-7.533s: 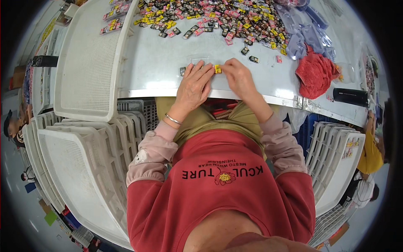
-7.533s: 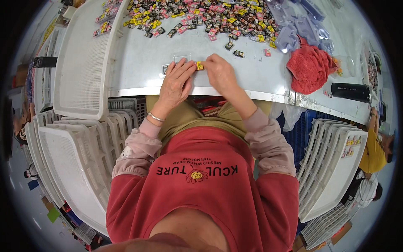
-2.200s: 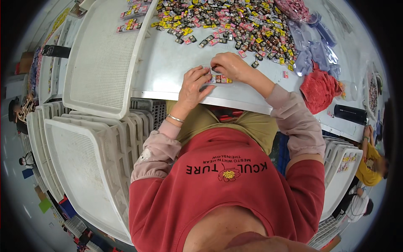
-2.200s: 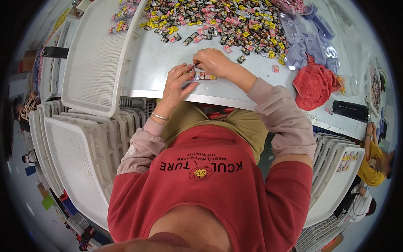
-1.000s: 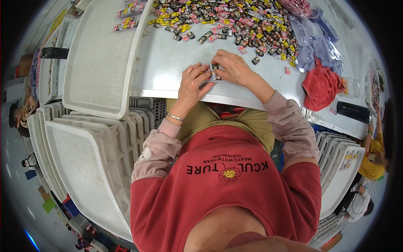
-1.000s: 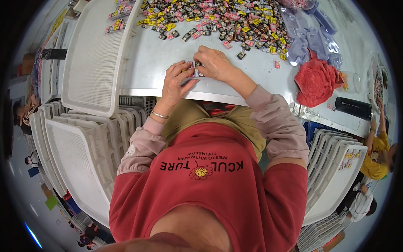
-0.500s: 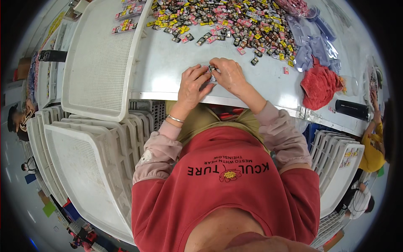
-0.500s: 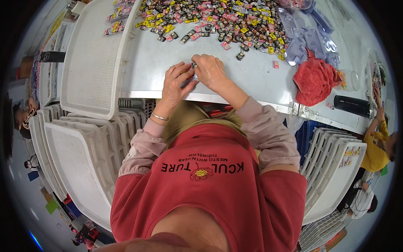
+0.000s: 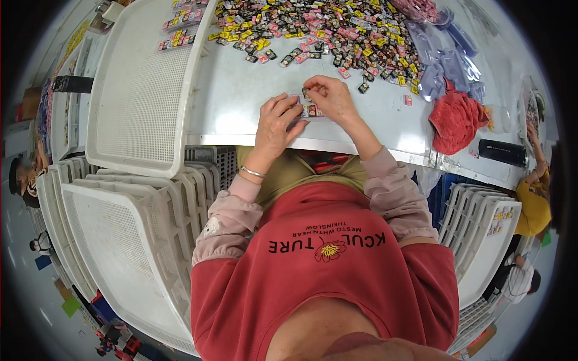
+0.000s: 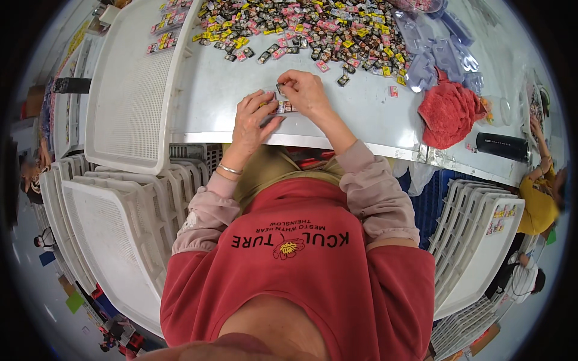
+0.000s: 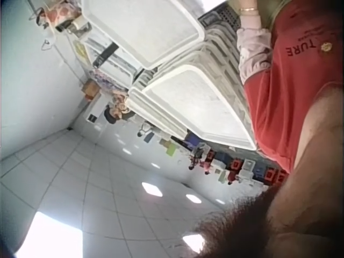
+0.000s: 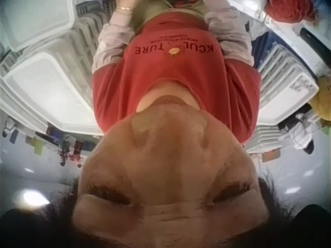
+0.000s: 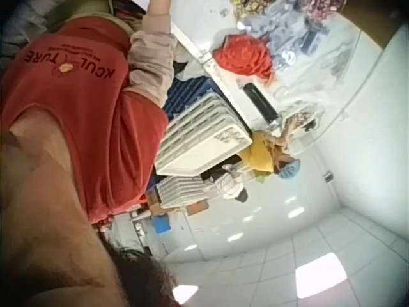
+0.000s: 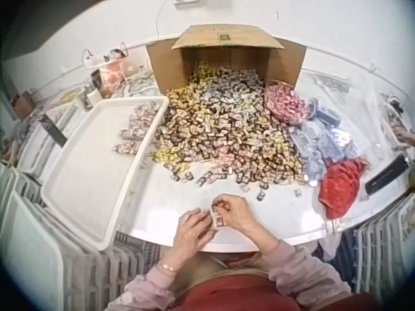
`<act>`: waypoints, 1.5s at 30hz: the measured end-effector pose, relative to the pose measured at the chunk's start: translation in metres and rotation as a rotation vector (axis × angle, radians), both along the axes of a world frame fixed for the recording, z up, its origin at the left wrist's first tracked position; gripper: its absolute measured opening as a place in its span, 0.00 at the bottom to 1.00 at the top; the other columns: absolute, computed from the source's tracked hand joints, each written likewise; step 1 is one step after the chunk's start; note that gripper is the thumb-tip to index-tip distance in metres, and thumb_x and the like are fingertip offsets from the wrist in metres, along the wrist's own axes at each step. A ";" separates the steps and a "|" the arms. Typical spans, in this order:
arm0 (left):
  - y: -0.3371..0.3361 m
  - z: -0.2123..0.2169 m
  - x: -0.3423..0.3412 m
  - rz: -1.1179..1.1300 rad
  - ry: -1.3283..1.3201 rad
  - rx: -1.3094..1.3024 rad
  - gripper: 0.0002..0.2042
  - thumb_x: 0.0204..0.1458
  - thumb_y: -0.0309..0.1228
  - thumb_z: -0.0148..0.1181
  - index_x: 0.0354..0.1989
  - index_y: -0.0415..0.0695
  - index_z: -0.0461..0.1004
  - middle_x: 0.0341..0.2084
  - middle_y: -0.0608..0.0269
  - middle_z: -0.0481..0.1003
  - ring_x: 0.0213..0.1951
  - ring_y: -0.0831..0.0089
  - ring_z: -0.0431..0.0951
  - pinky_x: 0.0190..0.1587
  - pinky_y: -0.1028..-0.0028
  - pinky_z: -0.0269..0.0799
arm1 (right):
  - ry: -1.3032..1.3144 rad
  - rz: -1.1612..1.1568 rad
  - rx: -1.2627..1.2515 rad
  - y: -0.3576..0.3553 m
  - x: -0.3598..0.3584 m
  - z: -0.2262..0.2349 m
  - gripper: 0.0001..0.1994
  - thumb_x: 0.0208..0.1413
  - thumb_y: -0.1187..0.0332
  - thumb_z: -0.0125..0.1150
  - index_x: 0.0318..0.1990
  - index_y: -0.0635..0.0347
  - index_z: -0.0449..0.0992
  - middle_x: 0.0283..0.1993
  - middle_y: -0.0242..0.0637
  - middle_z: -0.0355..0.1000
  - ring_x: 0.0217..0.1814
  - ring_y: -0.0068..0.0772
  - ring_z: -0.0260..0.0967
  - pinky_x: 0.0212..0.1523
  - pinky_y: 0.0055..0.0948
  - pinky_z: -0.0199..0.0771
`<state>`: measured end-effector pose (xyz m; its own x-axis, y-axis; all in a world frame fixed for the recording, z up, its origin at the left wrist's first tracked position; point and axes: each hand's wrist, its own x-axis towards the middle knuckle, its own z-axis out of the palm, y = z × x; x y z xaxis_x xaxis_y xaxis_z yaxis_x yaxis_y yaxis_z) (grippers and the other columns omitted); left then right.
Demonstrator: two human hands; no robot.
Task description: Picking up small colorful toys from a large pile and placing them into individual plastic bags.
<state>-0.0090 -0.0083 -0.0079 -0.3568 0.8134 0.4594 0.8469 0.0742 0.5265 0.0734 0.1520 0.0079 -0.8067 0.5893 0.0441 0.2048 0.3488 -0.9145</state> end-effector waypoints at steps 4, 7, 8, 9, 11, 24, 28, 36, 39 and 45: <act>-0.002 0.000 0.000 0.012 -0.003 -0.010 0.18 0.35 0.28 0.69 0.39 0.43 0.77 0.46 0.59 0.73 0.52 0.57 0.69 0.54 0.64 0.63 | -0.060 0.034 -0.002 -0.015 0.006 0.004 0.05 0.46 0.74 0.62 0.32 0.61 0.78 0.26 0.40 0.75 0.26 0.31 0.74 0.29 0.28 0.73; -0.001 -0.001 0.000 0.004 -0.015 0.001 0.18 0.35 0.28 0.69 0.39 0.43 0.77 0.47 0.59 0.73 0.52 0.57 0.69 0.54 0.64 0.63 | -0.006 0.023 0.139 -0.016 0.010 -0.001 0.06 0.46 0.76 0.62 0.34 0.64 0.78 0.25 0.36 0.72 0.21 0.22 0.67 0.24 0.24 0.68; -0.001 -0.001 0.000 0.003 -0.015 0.001 0.18 0.35 0.28 0.69 0.39 0.43 0.77 0.47 0.59 0.73 0.52 0.57 0.69 0.54 0.64 0.63 | 0.005 0.027 0.247 -0.012 0.008 -0.003 0.06 0.46 0.76 0.62 0.34 0.64 0.78 0.26 0.38 0.72 0.22 0.27 0.69 0.25 0.26 0.68; -0.001 -0.002 -0.001 -0.001 -0.013 0.006 0.18 0.35 0.28 0.69 0.39 0.43 0.76 0.46 0.59 0.72 0.52 0.57 0.68 0.54 0.63 0.63 | 0.016 0.032 0.355 -0.009 0.007 -0.005 0.06 0.46 0.77 0.61 0.33 0.63 0.78 0.27 0.39 0.72 0.23 0.32 0.70 0.26 0.28 0.69; -0.001 -0.003 -0.001 -0.006 -0.010 0.011 0.17 0.36 0.29 0.68 0.39 0.42 0.76 0.46 0.59 0.72 0.53 0.57 0.67 0.54 0.62 0.62 | 0.021 0.089 0.412 -0.004 0.005 -0.005 0.05 0.47 0.76 0.60 0.33 0.62 0.78 0.28 0.40 0.72 0.25 0.38 0.71 0.27 0.31 0.70; -0.001 0.003 0.002 -0.014 -0.015 -0.030 0.17 0.37 0.30 0.68 0.39 0.42 0.76 0.48 0.60 0.71 0.54 0.57 0.66 0.56 0.59 0.60 | -0.094 0.508 1.008 -0.006 0.010 0.010 0.05 0.41 0.74 0.58 0.28 0.62 0.73 0.34 0.35 0.66 0.38 0.37 0.68 0.31 0.35 0.75; -0.004 0.010 0.006 0.036 0.107 -0.106 0.21 0.41 0.34 0.65 0.46 0.43 0.73 0.51 0.61 0.69 0.59 0.56 0.61 0.61 0.53 0.51 | -0.075 0.461 0.835 0.004 0.012 0.002 0.09 0.47 0.74 0.56 0.37 0.63 0.74 0.36 0.40 0.67 0.38 0.36 0.68 0.31 0.32 0.74; 0.009 0.015 0.005 -0.154 0.171 -0.217 0.22 0.51 0.33 0.56 0.56 0.44 0.66 0.58 0.59 0.65 0.62 0.55 0.58 0.63 0.55 0.49 | 0.200 0.001 0.514 0.086 -0.040 -0.002 0.13 0.50 0.65 0.61 0.43 0.58 0.76 0.40 0.43 0.71 0.47 0.45 0.69 0.46 0.40 0.71; 0.005 0.015 0.005 -0.133 0.143 -0.246 0.22 0.52 0.33 0.56 0.56 0.44 0.66 0.58 0.60 0.65 0.62 0.54 0.59 0.63 0.54 0.49 | 0.201 0.177 0.534 0.059 -0.066 -0.012 0.14 0.49 0.62 0.62 0.42 0.56 0.77 0.46 0.41 0.70 0.55 0.45 0.63 0.57 0.44 0.61; 0.008 0.020 0.007 -0.137 0.152 -0.257 0.23 0.50 0.31 0.56 0.57 0.45 0.66 0.58 0.60 0.65 0.62 0.55 0.59 0.63 0.55 0.50 | 0.080 -0.018 1.040 0.079 -0.077 -0.020 0.11 0.46 0.65 0.64 0.37 0.54 0.77 0.48 0.36 0.68 0.57 0.39 0.60 0.59 0.44 0.53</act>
